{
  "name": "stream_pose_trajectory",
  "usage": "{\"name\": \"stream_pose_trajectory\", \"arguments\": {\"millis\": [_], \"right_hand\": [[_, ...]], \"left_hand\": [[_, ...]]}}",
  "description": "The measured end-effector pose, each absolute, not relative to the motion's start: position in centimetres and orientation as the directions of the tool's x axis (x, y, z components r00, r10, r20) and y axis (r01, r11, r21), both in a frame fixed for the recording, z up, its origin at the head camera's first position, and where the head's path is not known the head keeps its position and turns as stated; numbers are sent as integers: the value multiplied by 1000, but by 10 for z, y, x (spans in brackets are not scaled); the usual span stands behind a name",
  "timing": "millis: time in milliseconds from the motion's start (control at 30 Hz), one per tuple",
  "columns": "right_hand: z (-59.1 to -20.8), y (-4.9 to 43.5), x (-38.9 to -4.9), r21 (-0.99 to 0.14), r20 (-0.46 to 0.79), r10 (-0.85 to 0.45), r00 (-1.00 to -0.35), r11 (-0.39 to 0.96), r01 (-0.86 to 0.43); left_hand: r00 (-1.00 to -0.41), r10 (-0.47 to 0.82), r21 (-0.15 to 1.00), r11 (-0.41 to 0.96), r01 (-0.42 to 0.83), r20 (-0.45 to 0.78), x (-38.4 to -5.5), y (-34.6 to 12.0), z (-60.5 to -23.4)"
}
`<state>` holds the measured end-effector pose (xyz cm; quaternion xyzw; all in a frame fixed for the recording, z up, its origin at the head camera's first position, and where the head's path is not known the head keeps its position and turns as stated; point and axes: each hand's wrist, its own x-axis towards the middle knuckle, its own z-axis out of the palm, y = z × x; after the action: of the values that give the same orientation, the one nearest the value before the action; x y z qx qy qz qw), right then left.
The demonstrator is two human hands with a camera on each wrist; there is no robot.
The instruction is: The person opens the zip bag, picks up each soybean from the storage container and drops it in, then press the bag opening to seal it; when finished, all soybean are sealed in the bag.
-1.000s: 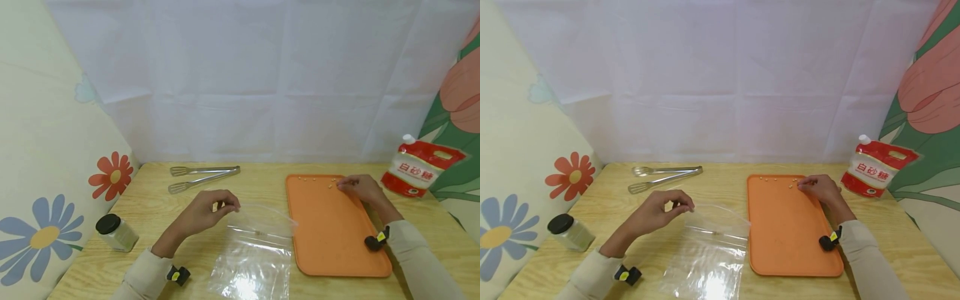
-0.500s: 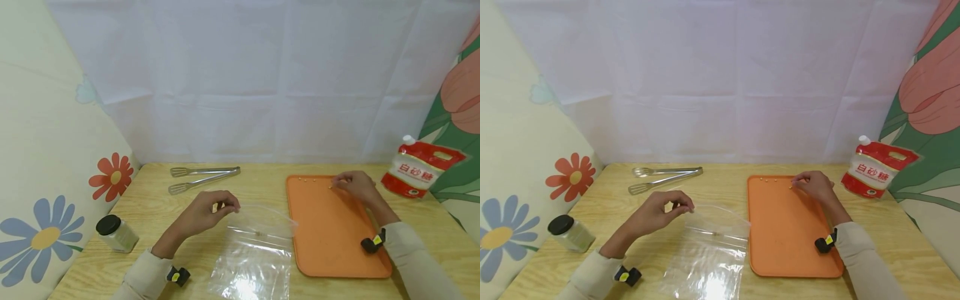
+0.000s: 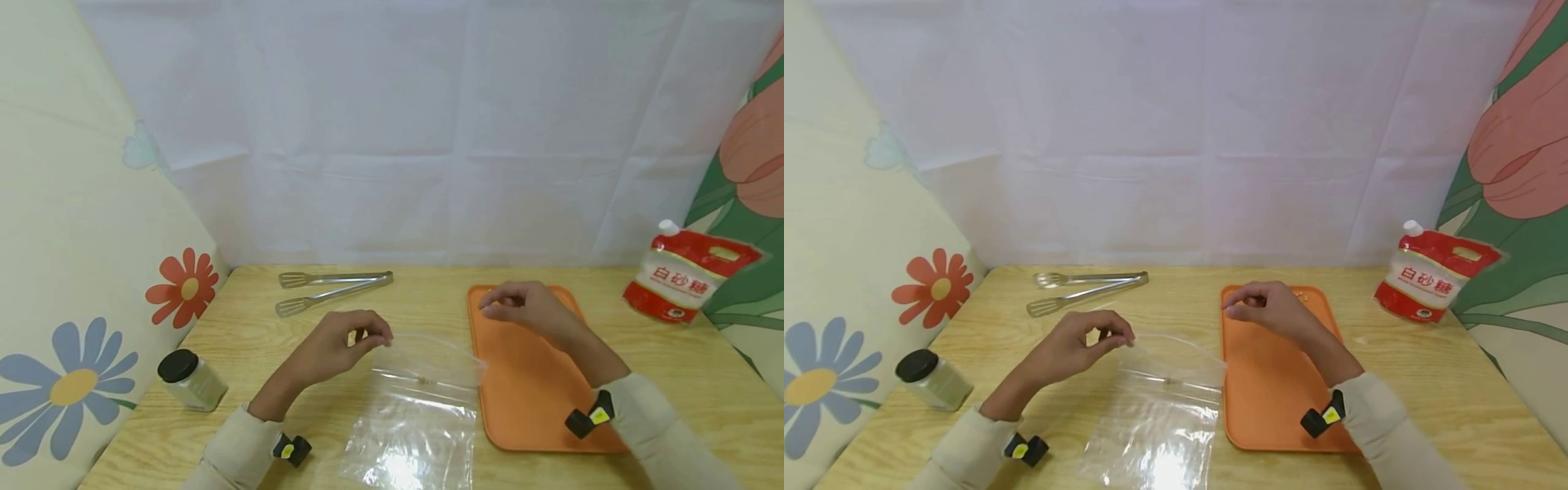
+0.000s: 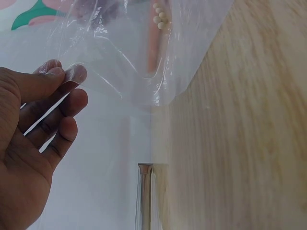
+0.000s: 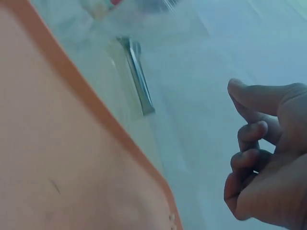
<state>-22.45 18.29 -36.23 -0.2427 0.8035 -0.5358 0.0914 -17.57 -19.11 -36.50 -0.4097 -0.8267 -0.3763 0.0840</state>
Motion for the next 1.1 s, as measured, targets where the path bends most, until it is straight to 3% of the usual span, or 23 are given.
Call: {"name": "stream_pose_trajectory", "arguments": {"millis": [133,233,567,667,800,1100], "right_hand": [[-358,162,-210,-826,192,-632,-751,309,-472],[-359,151,-204,-795,214,-695,-687,284,-536],[-361,143,-199,-812,167,-723,-670,284,-509],[-356,148,-200,-812,179,-715,-676,280,-511],[-347,164,-207,-810,213,-649,-730,301,-504],[-356,232,-248,-743,211,-422,-882,517,-425]], "left_hand": [[-648,616,555,378,741,447,-176,-190,-365],[-650,615,554,381,740,446,-176,-190,-364],[-669,611,570,394,721,423,-175,-190,-364],[-666,611,572,388,723,427,-175,-190,-365],[-665,611,568,391,725,429,-174,-190,-365],[-660,610,563,387,730,437,-175,-190,-365]]}}
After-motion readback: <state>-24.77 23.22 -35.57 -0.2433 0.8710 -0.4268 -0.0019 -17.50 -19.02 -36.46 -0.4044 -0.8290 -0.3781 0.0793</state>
